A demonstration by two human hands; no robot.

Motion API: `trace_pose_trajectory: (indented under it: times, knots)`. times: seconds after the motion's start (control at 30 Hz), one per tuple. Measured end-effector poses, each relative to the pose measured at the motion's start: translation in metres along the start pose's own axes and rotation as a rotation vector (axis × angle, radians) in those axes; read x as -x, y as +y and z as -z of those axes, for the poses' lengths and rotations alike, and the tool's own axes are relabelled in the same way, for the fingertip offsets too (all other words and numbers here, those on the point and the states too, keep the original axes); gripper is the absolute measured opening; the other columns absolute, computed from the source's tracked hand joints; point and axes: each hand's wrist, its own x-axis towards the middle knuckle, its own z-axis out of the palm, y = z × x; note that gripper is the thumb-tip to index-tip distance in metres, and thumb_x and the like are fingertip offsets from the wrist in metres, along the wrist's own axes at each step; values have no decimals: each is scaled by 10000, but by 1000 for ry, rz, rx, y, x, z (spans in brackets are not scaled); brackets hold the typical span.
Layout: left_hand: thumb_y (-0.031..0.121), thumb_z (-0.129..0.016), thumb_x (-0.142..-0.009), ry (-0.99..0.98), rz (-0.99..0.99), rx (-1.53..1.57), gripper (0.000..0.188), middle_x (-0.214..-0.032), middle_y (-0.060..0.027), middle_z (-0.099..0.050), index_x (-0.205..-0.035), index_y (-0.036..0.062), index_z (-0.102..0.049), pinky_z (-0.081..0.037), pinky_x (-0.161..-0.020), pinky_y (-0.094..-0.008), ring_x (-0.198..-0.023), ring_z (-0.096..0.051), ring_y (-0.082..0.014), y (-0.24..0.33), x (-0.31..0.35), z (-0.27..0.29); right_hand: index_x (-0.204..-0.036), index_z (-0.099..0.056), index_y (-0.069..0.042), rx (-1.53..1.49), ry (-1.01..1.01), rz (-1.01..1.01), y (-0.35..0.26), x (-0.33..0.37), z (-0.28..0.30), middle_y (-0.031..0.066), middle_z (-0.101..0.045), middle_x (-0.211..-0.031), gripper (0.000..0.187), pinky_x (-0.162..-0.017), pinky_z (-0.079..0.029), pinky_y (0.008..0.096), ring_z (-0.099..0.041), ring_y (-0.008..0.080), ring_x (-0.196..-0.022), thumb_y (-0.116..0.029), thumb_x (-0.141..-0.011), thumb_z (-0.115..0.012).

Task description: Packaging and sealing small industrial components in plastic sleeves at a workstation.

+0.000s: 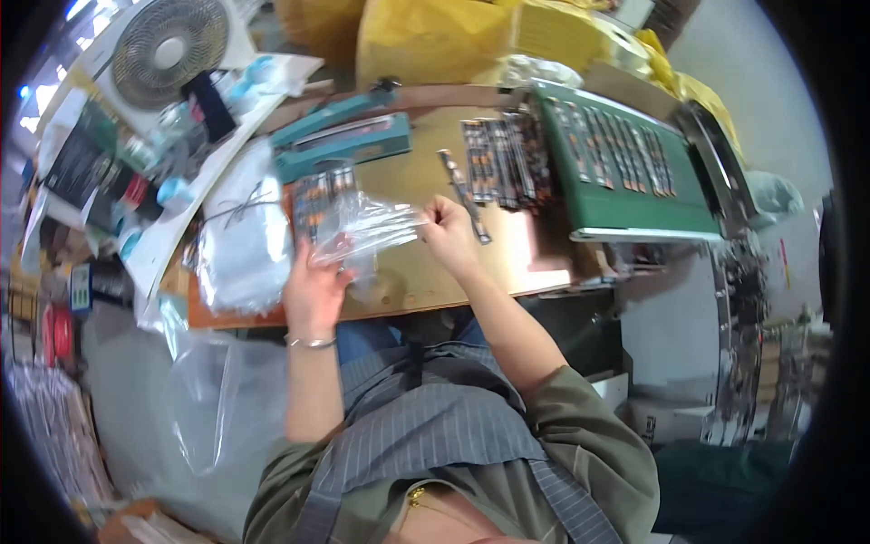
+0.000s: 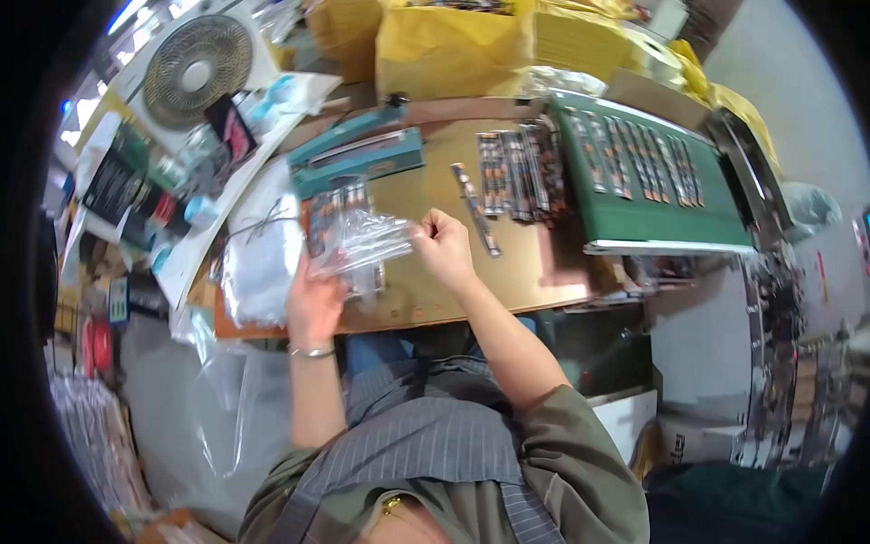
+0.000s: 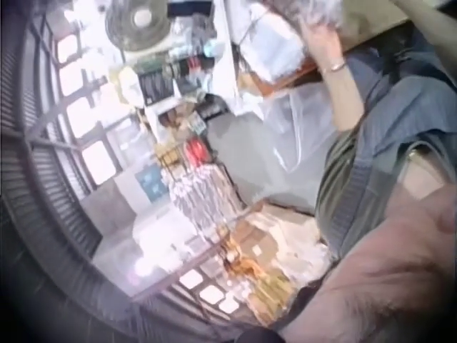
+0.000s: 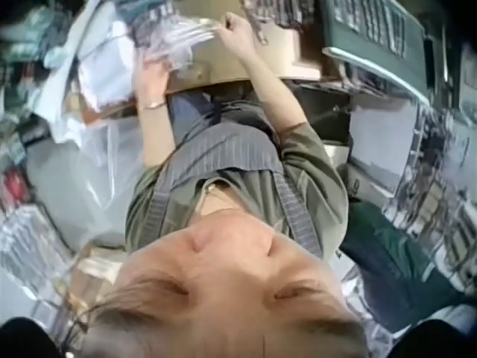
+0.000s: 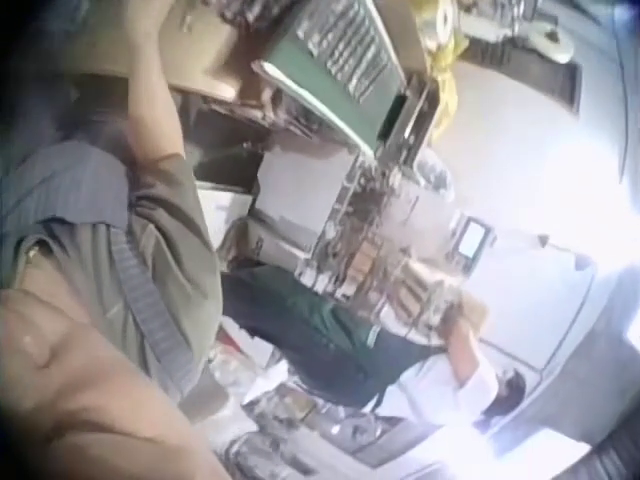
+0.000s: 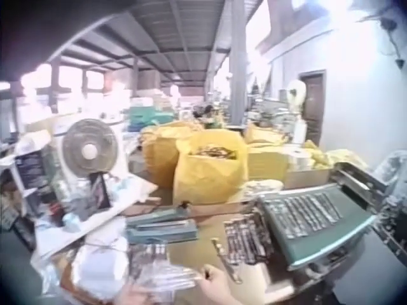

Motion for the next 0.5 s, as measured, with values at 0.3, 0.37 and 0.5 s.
trace_pose_trajectory:
  times: [0.3,0.37,0.5]
  knots:
    - [191,-455,-959,-318,-132,-178,402,-938,-49,-613,-1328,37,-411,-463,-761,-267,-880,-581,-127,-12,1,-59,-1268,-440,38,-5,33,94,7,7,147,214,-499,-1239,638,-987,-360,356,-464,248,-1181,-311,-801,-700]
    - [211,-440,-971,-322,-356,-424,355,-1177,-99,-571,-1277,36,-481,-386,-994,-331,-1121,-532,-181,-11,-22,-44,-1326,-382,49,446,397,168,0,-10,222,259,-438,-1318,714,-1058,-293,378,-391,311,-1271,-348,-812,-678]
    - [343,-474,-956,-202,-290,-1183,482,-1197,-127,-565,-1257,-33,-479,-358,-1002,-314,-1141,-509,-195,-74,-61,-45,-1201,-506,65,880,910,-306,44,-26,399,258,-536,-1202,798,-961,-387,418,-489,405,-1143,-602,-770,-586]
